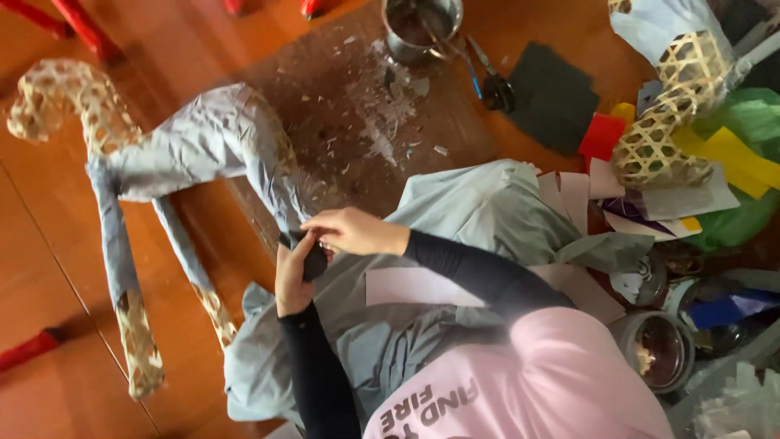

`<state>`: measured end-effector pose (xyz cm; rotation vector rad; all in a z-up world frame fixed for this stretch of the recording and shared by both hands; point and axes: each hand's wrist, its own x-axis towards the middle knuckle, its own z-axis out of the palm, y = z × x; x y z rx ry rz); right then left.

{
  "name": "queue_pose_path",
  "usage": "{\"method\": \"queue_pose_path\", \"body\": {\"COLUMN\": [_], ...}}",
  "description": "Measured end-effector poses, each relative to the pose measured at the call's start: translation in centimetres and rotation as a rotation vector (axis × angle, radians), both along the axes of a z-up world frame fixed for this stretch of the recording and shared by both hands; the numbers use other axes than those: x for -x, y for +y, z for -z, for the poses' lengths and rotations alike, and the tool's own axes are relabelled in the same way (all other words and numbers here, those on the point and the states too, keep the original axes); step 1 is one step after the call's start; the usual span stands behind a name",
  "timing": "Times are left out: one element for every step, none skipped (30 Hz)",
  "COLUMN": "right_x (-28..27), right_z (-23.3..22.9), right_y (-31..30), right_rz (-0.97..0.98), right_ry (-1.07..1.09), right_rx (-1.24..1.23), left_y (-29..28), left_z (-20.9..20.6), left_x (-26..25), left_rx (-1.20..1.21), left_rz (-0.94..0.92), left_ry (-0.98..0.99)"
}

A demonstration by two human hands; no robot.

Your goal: Decorating a paper mache giraffe by applying glue and wrapping it with colored paper strips.

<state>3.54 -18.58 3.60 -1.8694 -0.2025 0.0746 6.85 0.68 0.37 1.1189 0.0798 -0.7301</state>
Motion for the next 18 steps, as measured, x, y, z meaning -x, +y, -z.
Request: {"method": "queue_pose_path", "body": {"right_x": [-0.8,-1.6,-2.3,-3.2,-4.1,-5.0,-5.0,-5.8,-7.5,-8.1,-8.9,-9.7,-10.2,-10.7,-11.0,-11.7,-12.3,-12.8], "right_z": [1.5,3.0,4.4,5.9,7.5,9.2,14.8,20.0,25.1,28.0,31.1,34.1,30.8,27.5,24.3,23.4,22.5,21.6], "right_y": [-2.0,-4.0,-6.0,-9.4,-12.6,-15.8,-21.8,-26.3,-28.8,-31.9,-34.9,-37.9,-37.1,-36.4,-35.7,-35.6,-35.4,-35.2], "right_rz": [0.008,0.046,0.082,0.087,0.242,0.397,0.397,0.596,0.793,0.793,0.854,0.915,0.915,0.954,0.994,0.994,1.036,1.079], "right_ry": [-0.004,-0.057,-0.108,-0.109,-0.013,0.084,0.086,0.062,0.035,0.034,-0.033,-0.101,-0.106,-0.059,-0.009,-0.011,0.018,0.047], "right_rx": [0.0,0.022,0.041,0.039,-0.133,-0.304,-0.305,-0.577,-0.85,-0.851,-0.92,-0.988,-0.992,-1.075,-1.159,-1.165,-1.204,-1.243], "left_y": [0.0,0.0,0.0,0.0,0.0,0.1,0.4,0.5,0.8,0.8,0.7,0.7,0.3,-0.2,-0.7,-0.8,-0.7,-0.6], "left_z": [0.1,0.2,0.2,-0.2,-0.5,-0.7,-0.4,-0.1,0.2,0.0,-0.3,-0.7,-1.7,-2.6,-3.6,-3.4,-3.2,-3.0], "left_x": [-0.1,-0.2,-0.1,0.0,0.1,0.1,0.2,0.3,0.5,0.8,0.8,0.7,0.5,0.4,0.5,0.3,0.3,0.4], "left_rx": [0.0,-0.028,-0.059,-0.062,-0.087,-0.113,-0.114,-0.11,-0.106,-0.106,-0.095,-0.083,-0.085,-0.056,-0.03,-0.034,-0.046,-0.058], "left_rz": [0.008,-0.013,-0.038,-0.033,-0.041,-0.048,-0.048,-0.023,0.003,0.004,0.03,0.056,0.058,0.046,0.033,0.035,0.014,-0.007], "left_ry": [-0.004,0.021,0.049,0.047,0.044,0.04,0.042,0.001,-0.043,-0.045,-0.095,-0.144,-0.15,-0.141,-0.131,-0.134,-0.081,-0.027]}}
